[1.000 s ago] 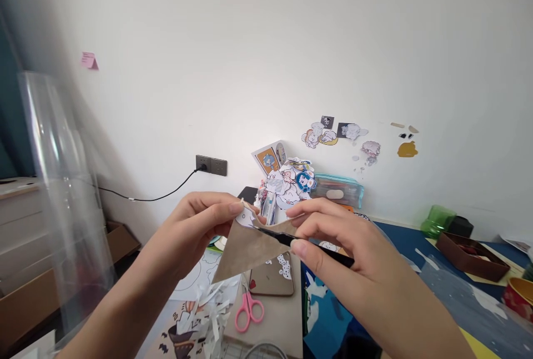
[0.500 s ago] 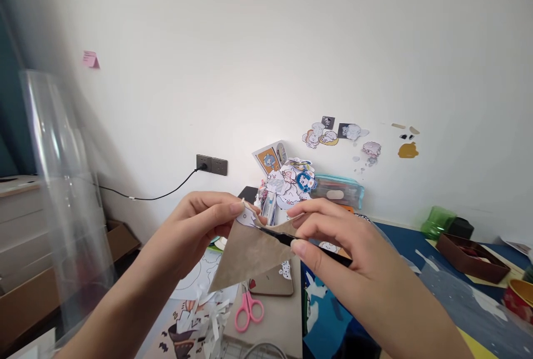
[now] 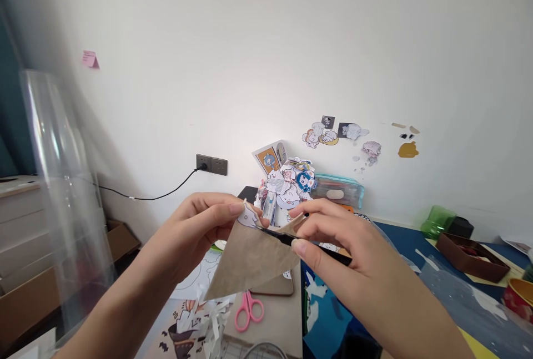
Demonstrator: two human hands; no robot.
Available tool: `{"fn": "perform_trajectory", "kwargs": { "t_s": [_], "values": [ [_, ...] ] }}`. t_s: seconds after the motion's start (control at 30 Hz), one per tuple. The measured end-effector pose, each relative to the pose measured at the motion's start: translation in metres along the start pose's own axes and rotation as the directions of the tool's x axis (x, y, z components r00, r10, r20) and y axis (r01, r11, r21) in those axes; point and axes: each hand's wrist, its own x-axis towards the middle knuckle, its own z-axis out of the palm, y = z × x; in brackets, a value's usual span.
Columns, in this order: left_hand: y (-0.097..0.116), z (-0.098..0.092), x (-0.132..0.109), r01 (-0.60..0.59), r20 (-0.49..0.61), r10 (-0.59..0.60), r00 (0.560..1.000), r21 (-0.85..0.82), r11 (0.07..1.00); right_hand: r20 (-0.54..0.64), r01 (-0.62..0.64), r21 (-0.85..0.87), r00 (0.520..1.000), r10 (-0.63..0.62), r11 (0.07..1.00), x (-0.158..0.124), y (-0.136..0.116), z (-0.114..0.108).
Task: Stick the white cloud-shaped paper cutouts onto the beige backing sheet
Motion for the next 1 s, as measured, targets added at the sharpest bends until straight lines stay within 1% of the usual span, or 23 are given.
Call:
{"fn": "perform_trajectory", "kwargs": {
  "t_s": [0.1, 0.23, 0.3, 0.4, 0.53, 0.67, 0.8, 1.0],
  "values": [
    [0.001, 0.0, 0.0, 0.008, 0.037, -0.008, 0.999, -0.013, 1.0, -0.006, 0.01, 0.005, 1.0, -0.01, 1.0, 0.001, 0.002, 0.001],
    [-0.001, -0.001, 0.0, -0.017, 0.06, 0.019, 0.998, -0.029, 0.999, -0.019, 0.021, 0.007, 1.0, -0.021, 1.0, 0.001, 0.005, 0.0],
    [-0.002, -0.001, 0.0, -0.012, 0.043, 0.012, 0.999, -0.011, 1.0, -0.015, 0.023, 0.006, 1.0, -0.023, 1.0, 0.001, 0.006, 0.0],
    [-0.003, -0.002, 0.001, 0.017, -0.009, -0.016, 1.0, 0.074, 0.997, -0.016, 0.019, -0.007, 1.0, -0.019, 1.0, 0.001, 0.004, 0.0],
    [-0.005, -0.002, 0.001, 0.028, -0.038, -0.023, 0.999, 0.148, 0.989, -0.025, 0.003, -0.032, 1.0, -0.004, 0.999, 0.001, 0.0, 0.001],
    [-0.007, -0.002, 0.001, 0.022, -0.064, -0.011, 0.998, 0.166, 0.986, -0.035, 0.002, -0.044, 0.999, -0.004, 0.999, 0.001, -0.001, 0.001],
    [-0.008, -0.001, 0.001, 0.021, -0.084, -0.008, 0.996, 0.164, 0.986, -0.026, 0.031, -0.069, 0.999, -0.032, 0.997, 0.001, -0.001, -0.001],
    [-0.005, 0.001, 0.002, 0.021, -0.093, -0.005, 0.996, 0.169, 0.985, -0.016, 0.068, -0.049, 0.998, -0.068, 0.997, 0.0, -0.005, 0.0]
  ]
}}
